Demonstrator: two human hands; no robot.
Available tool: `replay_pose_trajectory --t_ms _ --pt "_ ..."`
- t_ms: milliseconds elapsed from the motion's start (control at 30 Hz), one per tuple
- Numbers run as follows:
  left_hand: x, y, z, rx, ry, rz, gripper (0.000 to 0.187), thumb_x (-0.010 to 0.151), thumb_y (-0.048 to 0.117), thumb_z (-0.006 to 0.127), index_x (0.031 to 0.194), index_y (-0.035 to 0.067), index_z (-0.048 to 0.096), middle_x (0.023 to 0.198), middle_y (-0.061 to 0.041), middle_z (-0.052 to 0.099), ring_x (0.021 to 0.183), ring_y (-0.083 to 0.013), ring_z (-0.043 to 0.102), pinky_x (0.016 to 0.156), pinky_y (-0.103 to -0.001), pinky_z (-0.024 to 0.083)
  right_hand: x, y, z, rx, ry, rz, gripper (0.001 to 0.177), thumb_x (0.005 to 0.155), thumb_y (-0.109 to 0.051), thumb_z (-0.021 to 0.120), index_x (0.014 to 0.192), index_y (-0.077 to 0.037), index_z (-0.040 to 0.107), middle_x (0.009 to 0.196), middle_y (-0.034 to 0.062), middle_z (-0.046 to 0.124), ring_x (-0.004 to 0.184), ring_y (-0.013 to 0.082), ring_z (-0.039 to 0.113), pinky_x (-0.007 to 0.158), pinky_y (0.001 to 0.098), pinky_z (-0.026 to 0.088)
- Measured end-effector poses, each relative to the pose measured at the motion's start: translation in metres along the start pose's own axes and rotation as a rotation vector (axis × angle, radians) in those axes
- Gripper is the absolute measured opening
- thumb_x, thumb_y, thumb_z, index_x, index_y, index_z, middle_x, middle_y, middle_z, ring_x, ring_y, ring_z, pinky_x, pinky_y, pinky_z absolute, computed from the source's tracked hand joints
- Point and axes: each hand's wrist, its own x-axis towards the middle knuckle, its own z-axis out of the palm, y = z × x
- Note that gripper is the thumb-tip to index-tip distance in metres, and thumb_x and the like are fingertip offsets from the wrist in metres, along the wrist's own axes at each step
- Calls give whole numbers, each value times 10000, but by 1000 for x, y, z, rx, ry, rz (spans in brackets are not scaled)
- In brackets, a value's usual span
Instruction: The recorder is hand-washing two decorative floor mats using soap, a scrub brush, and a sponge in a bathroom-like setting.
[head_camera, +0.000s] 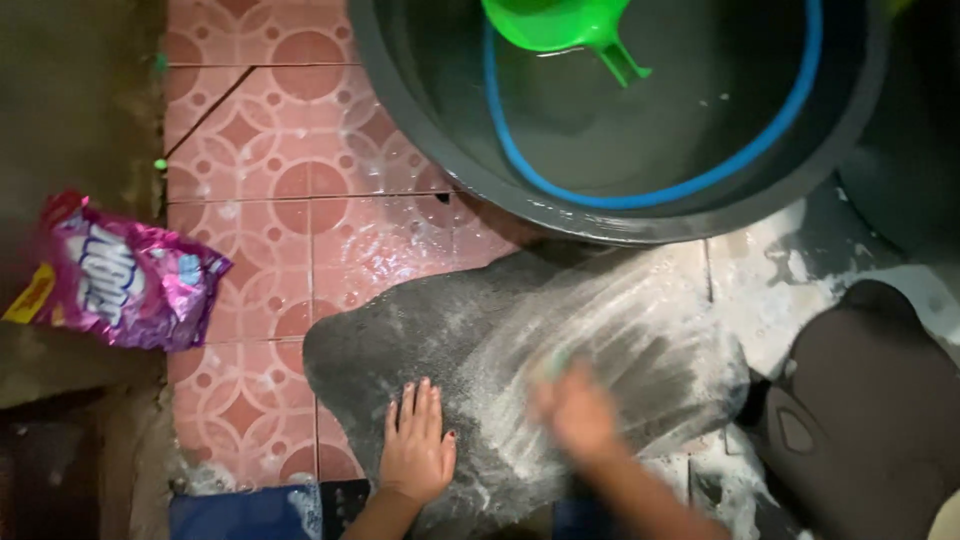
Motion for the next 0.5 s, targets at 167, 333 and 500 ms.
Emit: replay_pose_trajectory --t_ms 167,333,500 --pt "1 3 -1 -2 -21 4 741 878 350 543 1464 -73 376 1567 -266 329 1443 -440 308 1141 -598 236 147 53 -70 -272 549 -103 427 1026 -460 518 1286 -132 604 1110 286 589 926 480 643 777 565 540" --pt "3 5 -16 -12 -28 -23 755 889 362 548 1483 -68 364 1585 -252 314 1454 -431 290 1138 -586 240 112 50 -14 -224 773 -168 515 979 -437 597 1409 -154 570 1086 305 591 890 493 638 731 572 533" --pt "44 -4 -94 -128 -257 -263 857 857 545 612 1541 94 363 1633 -191 281 1480 -410 260 1132 -598 264 -35 106 133 -261 239 -584 626 906 -342 695 1464 -252 426 957 155 637 731 304 690 574 420 583"
